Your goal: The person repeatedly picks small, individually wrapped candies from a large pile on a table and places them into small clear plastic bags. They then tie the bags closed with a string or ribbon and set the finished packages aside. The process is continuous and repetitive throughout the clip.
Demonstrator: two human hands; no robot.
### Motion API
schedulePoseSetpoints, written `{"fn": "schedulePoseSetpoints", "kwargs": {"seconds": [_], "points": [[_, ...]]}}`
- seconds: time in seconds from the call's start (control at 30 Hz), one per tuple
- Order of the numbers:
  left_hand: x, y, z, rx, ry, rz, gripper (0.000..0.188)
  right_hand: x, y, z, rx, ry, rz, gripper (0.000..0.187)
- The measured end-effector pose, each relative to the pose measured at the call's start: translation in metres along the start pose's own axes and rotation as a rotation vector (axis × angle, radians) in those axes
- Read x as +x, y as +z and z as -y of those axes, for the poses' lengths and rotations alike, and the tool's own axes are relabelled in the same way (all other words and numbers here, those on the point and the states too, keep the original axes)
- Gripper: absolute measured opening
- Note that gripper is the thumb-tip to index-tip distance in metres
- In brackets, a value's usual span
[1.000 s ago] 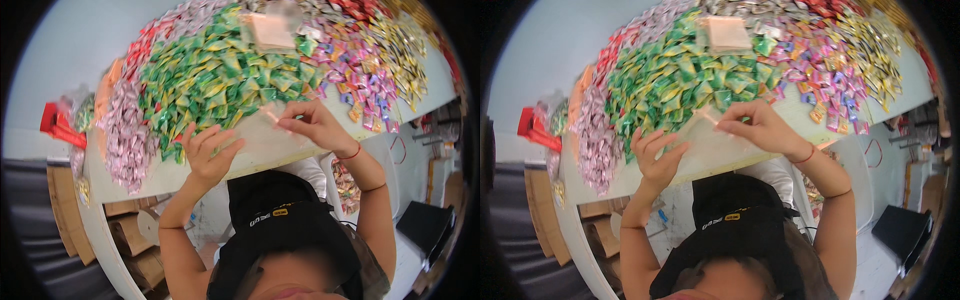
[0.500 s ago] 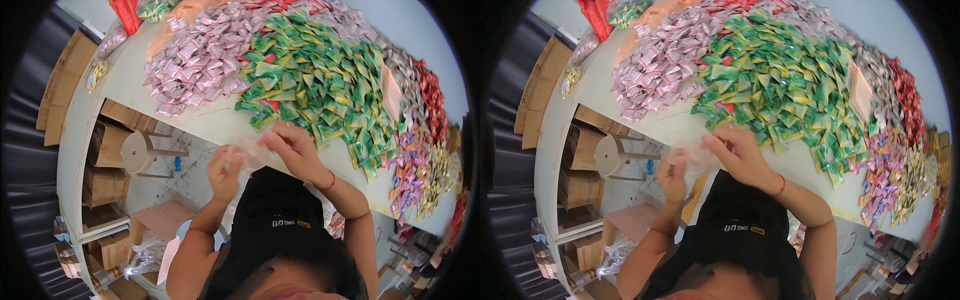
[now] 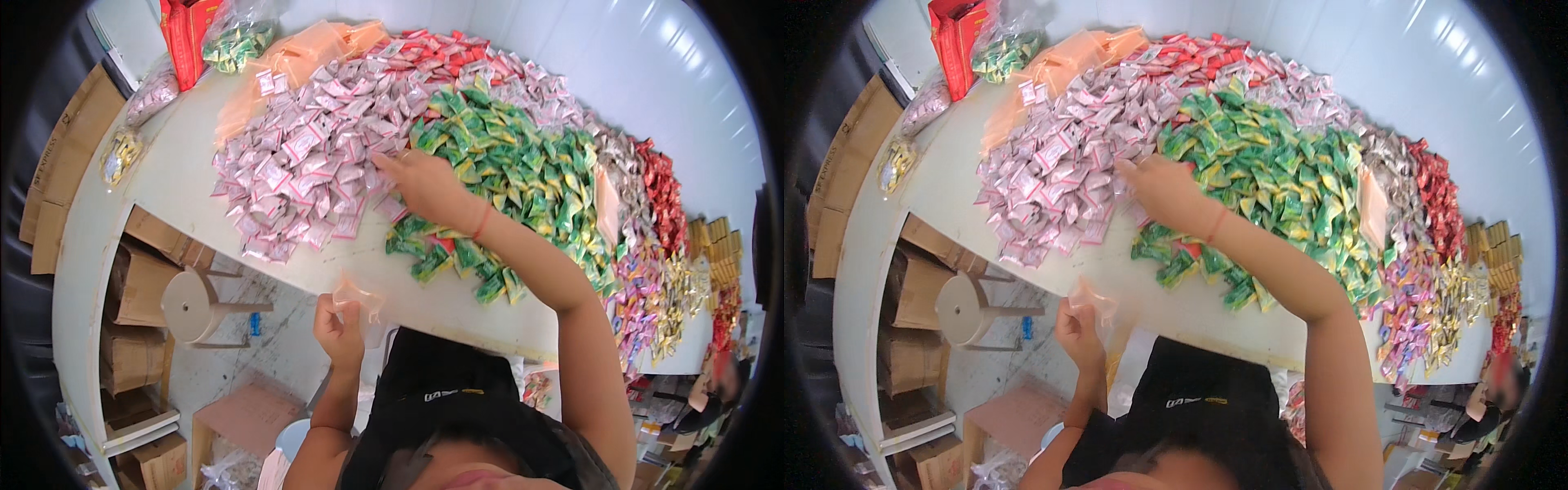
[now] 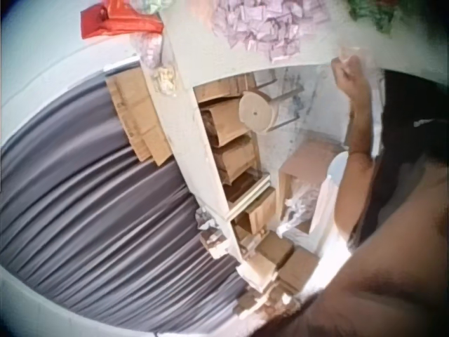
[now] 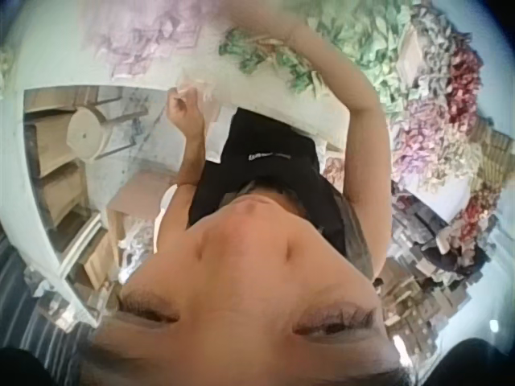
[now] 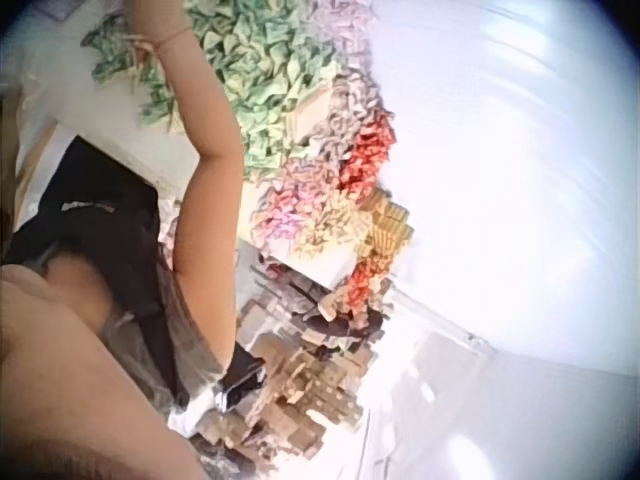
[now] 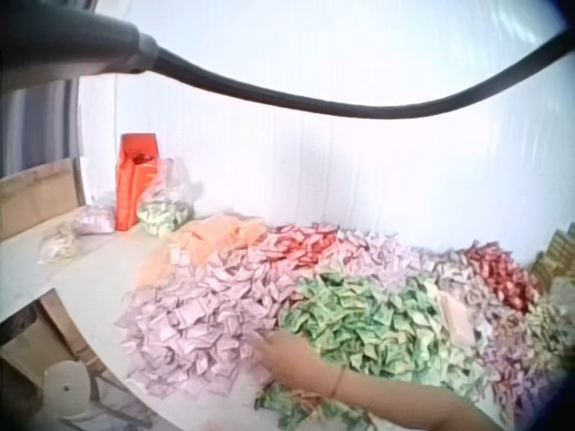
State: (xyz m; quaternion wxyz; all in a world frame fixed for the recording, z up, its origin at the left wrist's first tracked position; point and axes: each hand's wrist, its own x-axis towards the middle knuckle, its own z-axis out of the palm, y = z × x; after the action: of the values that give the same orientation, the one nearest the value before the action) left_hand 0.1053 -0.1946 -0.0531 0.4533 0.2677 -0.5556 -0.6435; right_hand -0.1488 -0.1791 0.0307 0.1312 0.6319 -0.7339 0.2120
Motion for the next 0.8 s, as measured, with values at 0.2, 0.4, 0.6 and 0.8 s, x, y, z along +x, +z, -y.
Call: {"fn": "schedulePoseSetpoints", "kwargs": {"seconds": [0.2,0.4,0.6,0.8], "points": [[0.010,0.041,0.018,0.259,0.147,0.097,0.016,0.063,-0.038,-0.178,0.420,0.476,-0.172,0.024],[0.010,0.039,0.035,0.395,0.364,0.034,0.020,0.122,-0.014,-0.280,-0.167,0.458,-0.062,0.023],[0.012,0.043,0.030,0.444,0.363,0.043,0.020,0.120,0.029,-0.329,-0.668,0.155,-0.067,0.021],[0.008,0.044,0.033,0.403,0.313,0.017,0.033,0.122,-0.032,-0.337,0.577,0.601,-0.553,0.026]]}}
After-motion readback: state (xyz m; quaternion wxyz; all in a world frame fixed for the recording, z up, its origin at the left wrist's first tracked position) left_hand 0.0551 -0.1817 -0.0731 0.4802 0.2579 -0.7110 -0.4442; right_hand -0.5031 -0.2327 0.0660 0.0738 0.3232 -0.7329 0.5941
